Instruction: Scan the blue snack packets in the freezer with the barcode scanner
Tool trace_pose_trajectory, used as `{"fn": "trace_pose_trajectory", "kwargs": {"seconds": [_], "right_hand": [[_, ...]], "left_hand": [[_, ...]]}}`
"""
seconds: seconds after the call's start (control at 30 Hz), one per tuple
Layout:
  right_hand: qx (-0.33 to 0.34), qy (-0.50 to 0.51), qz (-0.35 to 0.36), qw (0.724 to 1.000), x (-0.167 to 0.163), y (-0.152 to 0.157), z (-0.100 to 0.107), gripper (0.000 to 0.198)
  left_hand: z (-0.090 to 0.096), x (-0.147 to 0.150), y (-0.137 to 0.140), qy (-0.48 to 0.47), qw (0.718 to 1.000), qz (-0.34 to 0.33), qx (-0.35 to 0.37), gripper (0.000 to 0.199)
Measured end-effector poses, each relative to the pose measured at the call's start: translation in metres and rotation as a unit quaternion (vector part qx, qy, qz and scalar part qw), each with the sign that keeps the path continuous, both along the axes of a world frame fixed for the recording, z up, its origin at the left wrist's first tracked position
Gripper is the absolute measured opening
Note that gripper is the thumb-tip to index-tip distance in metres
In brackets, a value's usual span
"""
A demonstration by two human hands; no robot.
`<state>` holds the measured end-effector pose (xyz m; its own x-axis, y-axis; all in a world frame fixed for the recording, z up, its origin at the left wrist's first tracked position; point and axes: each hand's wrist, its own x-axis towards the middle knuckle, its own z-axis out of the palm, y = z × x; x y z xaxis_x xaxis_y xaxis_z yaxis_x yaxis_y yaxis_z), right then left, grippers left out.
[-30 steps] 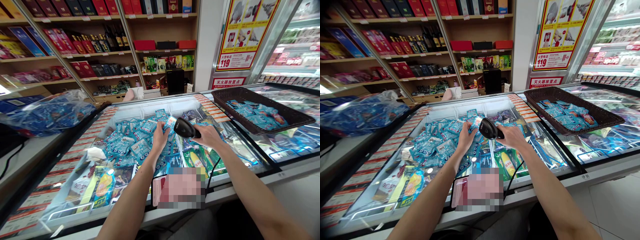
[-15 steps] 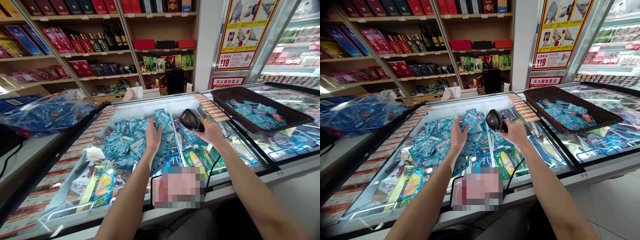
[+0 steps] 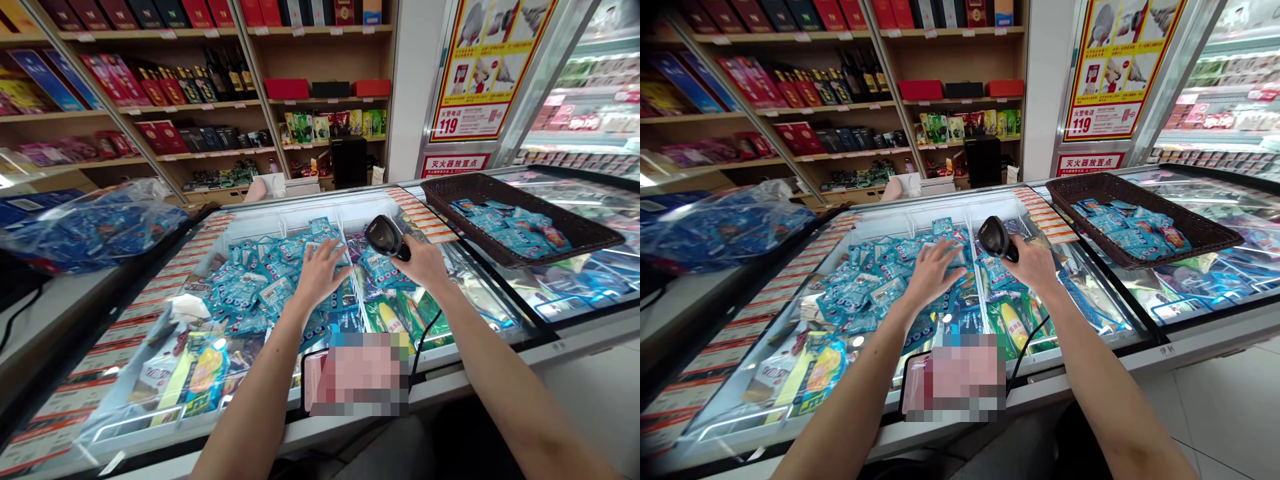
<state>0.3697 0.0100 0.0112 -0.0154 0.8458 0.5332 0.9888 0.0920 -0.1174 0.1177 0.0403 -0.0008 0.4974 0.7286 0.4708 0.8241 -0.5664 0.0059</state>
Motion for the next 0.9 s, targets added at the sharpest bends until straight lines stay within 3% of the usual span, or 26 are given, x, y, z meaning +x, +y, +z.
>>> {"fn": "trace_pose_trajectory", "kwargs": {"seconds": [0.13, 0.47, 0.67, 0.8, 0.9], "right_hand": [[-0.005, 0.005, 0.0, 1.0, 0.0, 0.0, 0.001, 0.038], [-0.012, 0.011, -0.008, 1.0, 0.002, 0.002, -0.001, 0.042], [-0.004, 0.008, -0.007, 1.0, 0.002, 0.002, -0.001, 0.041], [-0.004, 0.007, -0.011, 1.0, 0.001, 0.002, -0.001, 0.041], [-0.009, 0.005, -0.016, 1.0, 0.0, 0.002, 0.0, 0.039]], "left_hand": [[-0.013, 0.004, 0.001, 0.07, 0.993, -0.077, -0.053, 0.049], [-0.016, -0.018, 0.023, -0.006, 0.994, -0.082, -0.077, 0.032], [-0.005, -0.006, 0.018, -0.051, 0.994, -0.068, -0.074, 0.031], [0.008, 0.014, 0.008, -0.133, 0.972, -0.097, -0.169, 0.032], [0.009, 0.026, 0.0, -0.117, 0.957, -0.071, -0.254, 0.036]]}}
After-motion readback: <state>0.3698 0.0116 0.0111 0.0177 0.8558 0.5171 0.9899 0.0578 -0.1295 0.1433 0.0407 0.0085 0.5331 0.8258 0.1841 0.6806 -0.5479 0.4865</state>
